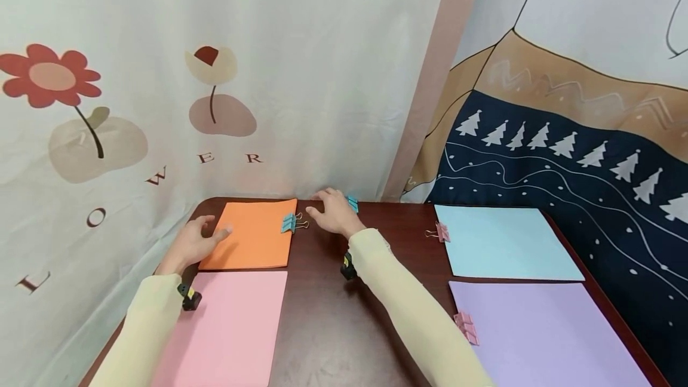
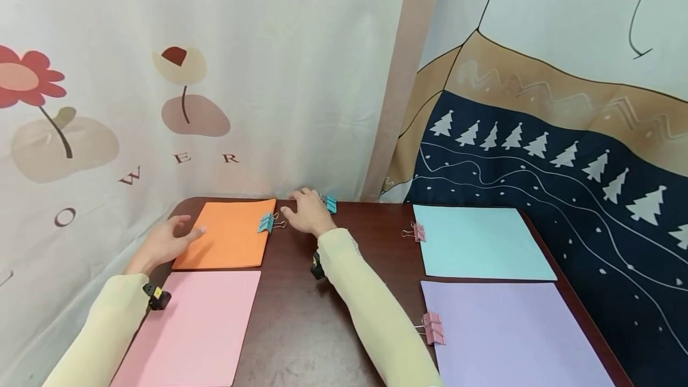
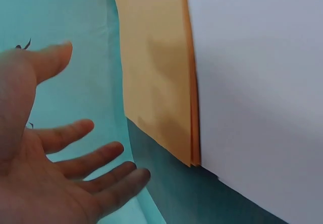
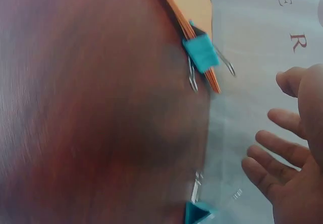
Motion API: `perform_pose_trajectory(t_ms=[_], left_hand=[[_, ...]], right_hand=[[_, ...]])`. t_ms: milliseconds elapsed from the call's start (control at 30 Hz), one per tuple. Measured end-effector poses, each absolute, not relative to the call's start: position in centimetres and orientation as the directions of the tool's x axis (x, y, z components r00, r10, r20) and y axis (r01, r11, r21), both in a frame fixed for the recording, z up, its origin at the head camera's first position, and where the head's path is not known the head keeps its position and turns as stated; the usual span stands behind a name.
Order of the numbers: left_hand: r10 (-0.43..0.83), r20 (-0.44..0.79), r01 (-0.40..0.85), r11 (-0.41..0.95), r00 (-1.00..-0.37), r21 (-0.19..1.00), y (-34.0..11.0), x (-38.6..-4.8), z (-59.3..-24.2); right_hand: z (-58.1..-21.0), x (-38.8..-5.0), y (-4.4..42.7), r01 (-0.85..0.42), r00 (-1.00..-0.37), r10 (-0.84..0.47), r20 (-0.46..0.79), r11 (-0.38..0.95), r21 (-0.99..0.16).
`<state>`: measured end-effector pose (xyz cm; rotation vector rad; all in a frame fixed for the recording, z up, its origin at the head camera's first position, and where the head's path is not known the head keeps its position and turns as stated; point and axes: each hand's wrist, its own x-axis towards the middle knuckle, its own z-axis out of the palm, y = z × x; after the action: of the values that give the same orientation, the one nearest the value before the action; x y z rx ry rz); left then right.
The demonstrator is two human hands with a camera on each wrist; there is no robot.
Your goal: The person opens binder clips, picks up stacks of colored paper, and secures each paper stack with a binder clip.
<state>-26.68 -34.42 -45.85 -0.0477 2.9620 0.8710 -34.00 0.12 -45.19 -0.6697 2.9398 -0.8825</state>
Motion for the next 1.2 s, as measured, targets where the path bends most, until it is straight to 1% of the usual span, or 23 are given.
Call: perform_pose_trajectory(t_ms=[233, 333, 467, 600, 833, 967, 1100, 1200], left_hand=[[0.073, -0.035, 0.044, 0.85, -0.997, 0.524, -34.4, -24.9, -45.9], [0.089, -0.032, 0.059, 0.848, -0.996, 0.527, -34.2, -24.0, -45.7], [0.098, -0.034, 0.065, 0.848, -0.995, 0.526, -34.0, -22.5, -45.6], [0.11, -0.041, 0.072, 0.847, -0.993, 0.526, -34.2, -20.8, -45.5], [0.163, -0.036, 0.118, 0.836, -0.986, 0.536, -34.8, -17.8, -46.2], [0.173, -0.068, 0.106, 0.824, -0.983, 0.557, -34.5, -16.4, -46.5], [0.184, -0.104, 0.097, 0.826, -0.977, 0.555, -34.0, -15.6, -46.9], [0.198, -0.113, 0.111, 0.844, -0.974, 0.525, -33.8, -15.4, -47.3]], right_hand=[[-44.1, -34.7, 2.4, -0.457, -0.887, -0.437, 0.146, 0.793, -0.403], [-43.7, -35.3, 3.6, -0.476, -0.878, -0.455, 0.147, 0.8, -0.365], [-43.8, -36.0, 5.0, -0.489, -0.871, -0.476, 0.124, 0.814, -0.312], [-44.3, -36.5, 5.8, -0.5, -0.863, -0.5, 0.069, 0.827, -0.258], [-45.0, -36.7, 5.9, -0.491, -0.858, -0.514, -0.015, 0.828, -0.27], [-45.5, -36.9, 6.2, -0.487, -0.854, -0.518, -0.042, 0.825, -0.285], [-46.1, -37.1, 6.6, -0.483, -0.854, -0.517, -0.061, 0.829, -0.282], [-46.6, -37.2, 6.8, -0.483, -0.856, -0.514, -0.054, 0.832, -0.272]])
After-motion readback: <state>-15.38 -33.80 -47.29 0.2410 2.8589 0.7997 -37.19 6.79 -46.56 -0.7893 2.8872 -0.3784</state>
